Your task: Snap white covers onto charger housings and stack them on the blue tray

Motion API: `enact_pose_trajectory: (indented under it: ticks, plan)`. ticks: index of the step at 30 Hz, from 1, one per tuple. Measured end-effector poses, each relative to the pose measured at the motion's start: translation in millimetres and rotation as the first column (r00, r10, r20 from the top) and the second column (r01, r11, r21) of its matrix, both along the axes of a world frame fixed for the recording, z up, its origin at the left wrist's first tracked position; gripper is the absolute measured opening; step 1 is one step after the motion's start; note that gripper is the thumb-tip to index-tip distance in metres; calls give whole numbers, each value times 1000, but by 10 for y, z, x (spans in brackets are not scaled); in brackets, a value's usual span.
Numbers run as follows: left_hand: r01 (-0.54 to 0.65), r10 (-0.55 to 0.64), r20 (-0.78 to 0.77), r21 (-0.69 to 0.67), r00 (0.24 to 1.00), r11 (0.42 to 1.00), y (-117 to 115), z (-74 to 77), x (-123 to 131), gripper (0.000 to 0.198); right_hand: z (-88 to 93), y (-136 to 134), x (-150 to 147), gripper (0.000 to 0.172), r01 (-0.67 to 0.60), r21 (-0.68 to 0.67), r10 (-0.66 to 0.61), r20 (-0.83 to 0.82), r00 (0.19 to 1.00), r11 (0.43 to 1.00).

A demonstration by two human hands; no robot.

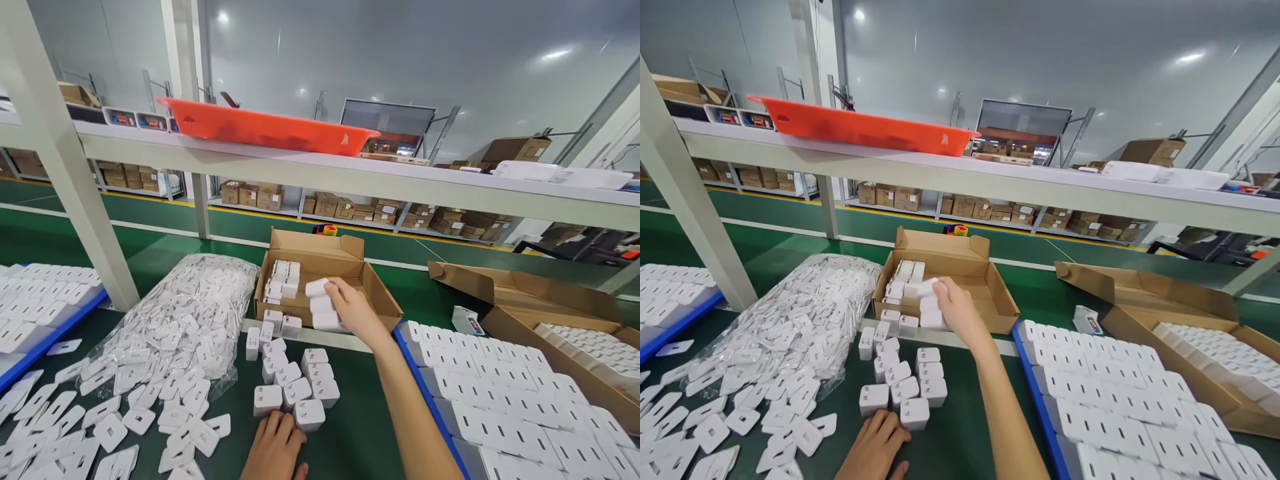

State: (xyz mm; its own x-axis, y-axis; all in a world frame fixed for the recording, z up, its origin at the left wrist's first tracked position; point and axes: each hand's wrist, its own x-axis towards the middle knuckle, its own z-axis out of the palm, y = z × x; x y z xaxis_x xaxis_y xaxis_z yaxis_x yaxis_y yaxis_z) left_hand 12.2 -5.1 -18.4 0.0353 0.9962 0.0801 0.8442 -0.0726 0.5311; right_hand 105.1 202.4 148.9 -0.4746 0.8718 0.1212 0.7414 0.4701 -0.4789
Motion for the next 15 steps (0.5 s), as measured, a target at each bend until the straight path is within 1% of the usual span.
enact_pose_trajectory:
  ticks: [2, 3, 6, 8, 10, 12, 15]
  plan:
    - [1, 1, 37, -48, 999, 999, -37, 97, -1, 26, -112, -198, 261, 31, 0, -51, 4, 64, 998, 999]
    - [2, 1, 52, -68, 999, 998, -54, 144, 0, 26, -194, -283, 391, 31, 21, -68, -14, 98, 995, 997]
    - [3, 6, 80, -119, 997, 993, -89, 257, 6, 26, -464, -478, 757, 36, 148, -83, -131, 187, 974, 985]
    - [1, 12, 87, -143, 996, 990, -101, 304, 12, 26, -598, -563, 972, 39, 228, -85, -203, 233, 951, 970]
    - [-4, 17, 86, -154, 996, 988, -104, 328, 21, 27, -665, -628, 1148, 42, 281, -83, -251, 262, 932, 956]
    - [-7, 20, 81, -157, 997, 988, -103, 334, 30, 27, -682, -683, 1262, 46, 315, -65, -287, 271, 919, 947]
    - [-7, 18, 65, -156, 998, 988, -100, 316, 40, 27, -707, -771, 1257, 51, 345, -33, -324, 270, 907, 938]
